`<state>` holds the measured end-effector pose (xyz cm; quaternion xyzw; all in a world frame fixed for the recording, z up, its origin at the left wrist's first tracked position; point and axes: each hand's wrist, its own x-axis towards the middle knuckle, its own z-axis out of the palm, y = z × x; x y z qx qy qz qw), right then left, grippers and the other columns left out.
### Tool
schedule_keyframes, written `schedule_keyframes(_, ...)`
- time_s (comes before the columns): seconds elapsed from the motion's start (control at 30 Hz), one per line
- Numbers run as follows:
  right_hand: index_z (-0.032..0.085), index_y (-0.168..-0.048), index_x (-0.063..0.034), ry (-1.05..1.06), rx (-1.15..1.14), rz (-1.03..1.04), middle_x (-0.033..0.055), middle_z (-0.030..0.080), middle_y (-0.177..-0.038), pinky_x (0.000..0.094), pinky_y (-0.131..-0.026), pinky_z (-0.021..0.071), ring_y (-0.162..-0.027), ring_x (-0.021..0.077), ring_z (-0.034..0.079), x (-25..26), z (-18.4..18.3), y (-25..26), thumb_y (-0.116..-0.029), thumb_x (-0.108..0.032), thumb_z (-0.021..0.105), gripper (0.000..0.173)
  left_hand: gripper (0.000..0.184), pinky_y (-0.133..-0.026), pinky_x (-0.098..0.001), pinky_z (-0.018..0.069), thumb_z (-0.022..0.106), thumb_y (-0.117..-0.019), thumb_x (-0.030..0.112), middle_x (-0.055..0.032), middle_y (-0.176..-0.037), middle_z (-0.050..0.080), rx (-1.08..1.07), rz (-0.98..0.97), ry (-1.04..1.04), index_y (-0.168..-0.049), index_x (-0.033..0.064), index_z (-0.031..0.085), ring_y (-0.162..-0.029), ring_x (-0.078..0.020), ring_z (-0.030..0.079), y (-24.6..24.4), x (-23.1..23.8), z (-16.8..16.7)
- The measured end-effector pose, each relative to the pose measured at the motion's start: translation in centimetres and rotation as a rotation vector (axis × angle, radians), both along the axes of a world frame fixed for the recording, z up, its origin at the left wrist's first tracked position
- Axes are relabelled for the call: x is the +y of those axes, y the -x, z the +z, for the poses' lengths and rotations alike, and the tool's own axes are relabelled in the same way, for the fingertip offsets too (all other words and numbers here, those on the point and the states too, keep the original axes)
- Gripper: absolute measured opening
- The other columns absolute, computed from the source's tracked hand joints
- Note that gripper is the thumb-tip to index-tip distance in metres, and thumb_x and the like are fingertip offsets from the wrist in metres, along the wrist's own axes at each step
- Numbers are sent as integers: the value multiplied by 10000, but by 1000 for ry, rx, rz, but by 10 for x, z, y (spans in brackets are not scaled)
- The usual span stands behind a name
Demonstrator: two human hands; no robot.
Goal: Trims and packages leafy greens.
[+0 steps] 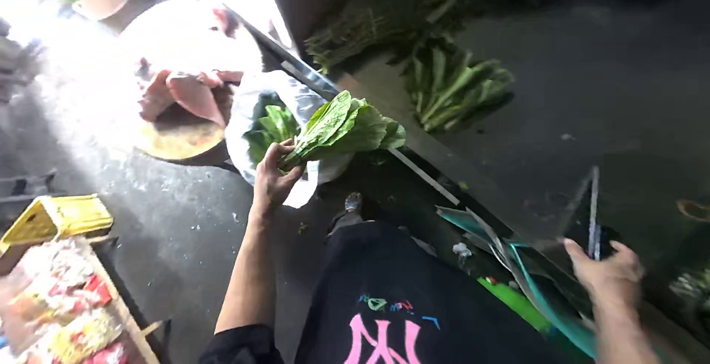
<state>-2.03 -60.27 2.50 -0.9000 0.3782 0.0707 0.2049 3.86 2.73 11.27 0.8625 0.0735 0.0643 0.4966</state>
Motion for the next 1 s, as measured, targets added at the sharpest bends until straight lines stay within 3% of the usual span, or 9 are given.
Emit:
schedule_keyframes(0.17, 368, -1528, 47, 22, 34, -69, 343, 404, -1524, 549, -1179, 356, -1428, 443, 422, -2, -8, -9, -927, -371, 726, 815, 360, -1016, -415, 542, 766, -829, 142, -82, -1311, 677, -5, 156, -47, -1166, 76, 658, -1209, -157, 648, 13, 54, 1)
schedule_keyframes(0.27, 382, -1524, 30, 27, 76, -115, 326, 436, -1511, 557, -1168, 363, -1414, 430, 446, 4, -5, -13, -937, -371, 721, 788, 367, -971, -418, 570, 761, -831, 127, -81, -1298, 681, -30, 219, -63, -1180, 87, 656, -1163, -169, 672, 19, 74, -5)
schedule_keyframes(0.5, 377, -1527, 39, 45, 197, -88, 349, 439, -1497, 605, -1153, 353, -1406, 469, 441, 6, 4, -6, -1029, -204, 607, 600, 343, -739, -277, 578, 743, -847, 123, -24, -1014, 698, -112, 553, 36, -1162, 102, 610, -825, -59, 673, 22, 110, -31)
schedule_keyframes(0.57, 379, -1531, 41, 37, 211, -68, 349, 413, -1517, 601, -1168, 331, -1431, 466, 407, 6, 6, -4, -1038, -197, 584, 584, 353, -722, -375, 570, 728, -883, 175, -84, -1001, 686, -46, 654, -65, -1206, 101, 606, -811, -159, 665, 17, 94, -38)
schedule_keyframes(0.63, 390, -1524, 44, 34, 194, -56, 351, 406, -1520, 598, -1173, 325, -1437, 467, 395, 6, 4, -4, -1036, -189, 585, 575, 449, -807, -602, 551, 729, -914, 274, -201, -1102, 697, 175, 659, -224, -1294, 78, 592, -970, -370, 686, 6, 68, -44)
schedule_keyframes(0.7, 390, -1525, 44, 27, 177, -50, 350, 398, -1526, 598, -1175, 326, -1440, 466, 393, 3, 0, -3, -1033, -186, 588, 579, 698, -945, -788, 391, 792, -875, 425, -262, -1333, 608, 454, 530, -322, -1440, 108, 533, -1264, -507, 534, -4, 46, -59)
schedule_keyframes(0.77, 400, -1521, 43, 18, 170, -38, 352, 412, -1514, 602, -1170, 329, -1432, 467, 403, -2, -1, -1, -1032, -204, 592, 580, 833, -1015, -813, 292, 806, -844, 480, -210, -1497, 508, 570, 460, -403, -1521, 142, 459, -1419, -492, 382, 0, 28, -81)
schedule_keyframes(0.9, 425, -1510, 41, 46, 99, -3, 350, 434, -1498, 586, -1170, 346, -1422, 461, 424, -3, -4, 2, -1030, -218, 566, 563, 657, -1029, -757, 337, 741, -894, 426, -152, -1563, 446, 449, 498, -475, -1467, 178, 535, -1453, -426, 370, 35, 14, -89)
schedule_keyframes(1.0, 385, -1539, 41, 108, -34, -29, 330, 406, -1531, 509, -1198, 340, -1447, 427, 406, 6, -8, 14, -1020, -234, 553, 610, 729, -1045, -740, 345, 743, -887, 429, -192, -1598, 378, 513, 628, -377, -1510, 156, 481, -1464, -447, 344, 70, 25, -97)
